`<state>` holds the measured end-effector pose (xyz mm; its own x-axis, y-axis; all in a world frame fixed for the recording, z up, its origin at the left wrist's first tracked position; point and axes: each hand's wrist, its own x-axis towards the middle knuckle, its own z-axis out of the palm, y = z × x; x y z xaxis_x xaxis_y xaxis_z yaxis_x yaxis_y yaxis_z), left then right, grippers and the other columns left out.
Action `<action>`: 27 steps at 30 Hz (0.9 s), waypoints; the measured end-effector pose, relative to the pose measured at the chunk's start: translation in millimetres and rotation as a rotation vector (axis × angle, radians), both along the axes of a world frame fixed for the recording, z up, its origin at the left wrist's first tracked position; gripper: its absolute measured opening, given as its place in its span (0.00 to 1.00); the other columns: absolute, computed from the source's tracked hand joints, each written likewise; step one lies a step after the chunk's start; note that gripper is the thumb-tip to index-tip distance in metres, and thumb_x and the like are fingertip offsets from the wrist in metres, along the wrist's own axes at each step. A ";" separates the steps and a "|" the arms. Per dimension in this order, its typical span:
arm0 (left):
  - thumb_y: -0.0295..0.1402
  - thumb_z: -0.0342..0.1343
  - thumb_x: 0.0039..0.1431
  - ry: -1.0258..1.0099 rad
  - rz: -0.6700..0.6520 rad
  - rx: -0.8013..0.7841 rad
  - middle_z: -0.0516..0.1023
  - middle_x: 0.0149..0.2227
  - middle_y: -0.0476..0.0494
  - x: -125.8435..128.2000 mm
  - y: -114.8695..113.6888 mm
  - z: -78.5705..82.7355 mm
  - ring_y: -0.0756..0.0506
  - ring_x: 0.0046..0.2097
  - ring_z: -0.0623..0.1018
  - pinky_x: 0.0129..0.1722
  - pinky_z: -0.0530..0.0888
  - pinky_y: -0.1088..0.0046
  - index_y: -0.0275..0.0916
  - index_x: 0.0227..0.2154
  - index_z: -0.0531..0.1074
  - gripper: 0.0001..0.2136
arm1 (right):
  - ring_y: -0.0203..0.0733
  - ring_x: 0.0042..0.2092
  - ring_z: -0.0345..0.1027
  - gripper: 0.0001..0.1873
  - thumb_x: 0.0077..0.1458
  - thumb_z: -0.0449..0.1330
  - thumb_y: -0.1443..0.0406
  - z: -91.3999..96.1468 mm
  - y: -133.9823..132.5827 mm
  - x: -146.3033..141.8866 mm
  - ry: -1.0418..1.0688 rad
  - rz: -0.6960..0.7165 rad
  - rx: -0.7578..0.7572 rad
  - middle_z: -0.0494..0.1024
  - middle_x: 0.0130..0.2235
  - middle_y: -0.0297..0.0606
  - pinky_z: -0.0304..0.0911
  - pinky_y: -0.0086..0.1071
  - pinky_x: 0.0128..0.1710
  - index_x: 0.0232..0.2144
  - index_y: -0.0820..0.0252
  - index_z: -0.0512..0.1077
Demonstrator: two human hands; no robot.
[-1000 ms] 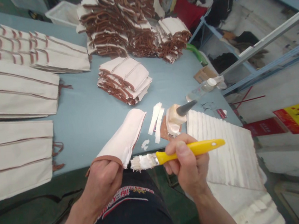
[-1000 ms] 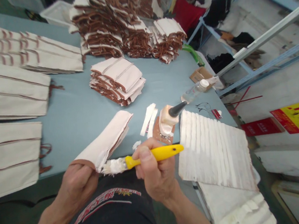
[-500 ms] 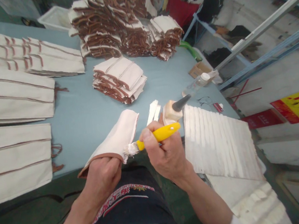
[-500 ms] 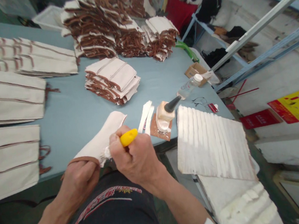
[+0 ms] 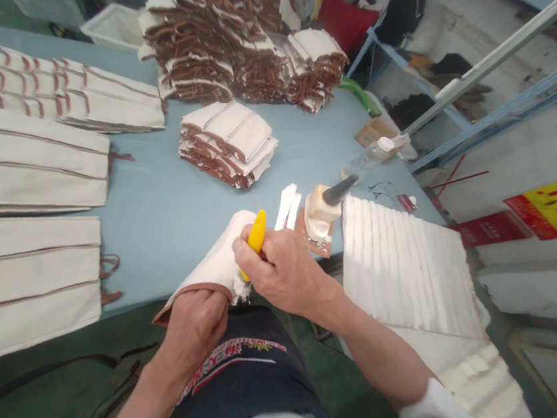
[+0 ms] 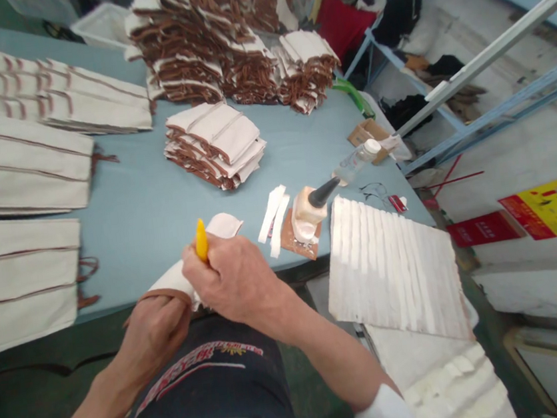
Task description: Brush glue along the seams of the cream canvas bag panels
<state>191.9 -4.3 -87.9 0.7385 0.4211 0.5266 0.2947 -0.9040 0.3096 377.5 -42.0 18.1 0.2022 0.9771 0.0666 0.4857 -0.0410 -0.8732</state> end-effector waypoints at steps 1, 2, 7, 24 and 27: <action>0.16 0.48 0.59 0.000 0.010 -0.001 0.71 0.19 0.48 -1.0 -1.1 -0.4 0.45 0.21 0.69 0.25 0.61 0.66 0.43 0.21 0.67 0.16 | 0.33 0.23 0.53 0.20 0.66 0.54 0.60 1.8 -1.3 1.6 0.026 0.011 -0.031 0.60 0.20 0.25 0.50 0.32 0.29 0.21 0.52 0.57; 0.17 0.49 0.59 0.000 0.023 0.000 0.71 0.19 0.47 -1.9 -2.1 -0.8 0.45 0.21 0.70 0.25 0.62 0.66 0.43 0.21 0.68 0.16 | 0.33 0.24 0.55 0.20 0.66 0.53 0.59 4.0 -2.8 4.7 0.052 0.006 -0.058 0.61 0.20 0.26 0.51 0.31 0.29 0.21 0.52 0.58; 0.17 0.49 0.61 0.002 0.067 0.006 0.72 0.19 0.45 -3.3 -5.1 -2.6 0.44 0.22 0.72 0.25 0.64 0.65 0.42 0.21 0.69 0.17 | 0.35 0.25 0.57 0.19 0.66 0.53 0.53 7.8 -5.9 21.6 0.079 -0.156 -0.062 0.61 0.20 0.25 0.51 0.32 0.28 0.26 0.54 0.65; 0.20 0.48 0.60 -0.074 0.177 -0.219 0.72 0.21 0.48 3.4 -15.7 3.5 0.45 0.24 0.72 0.27 0.65 0.67 0.44 0.22 0.63 0.14 | 0.30 0.14 0.53 0.19 0.64 0.60 0.49 -21.6 -19.5 58.2 0.473 -0.277 0.034 0.56 0.13 0.17 0.54 0.24 0.15 0.28 0.55 0.68; 0.23 0.47 0.63 -0.087 0.240 -0.354 0.68 0.22 0.52 1.8 -14.0 14.9 0.48 0.24 0.71 0.26 0.67 0.72 0.44 0.23 0.62 0.14 | 0.30 0.15 0.55 0.20 0.64 0.63 0.48 -28.3 -28.2 59.8 0.558 -0.359 0.219 0.59 0.15 0.18 0.56 0.23 0.16 0.30 0.55 0.69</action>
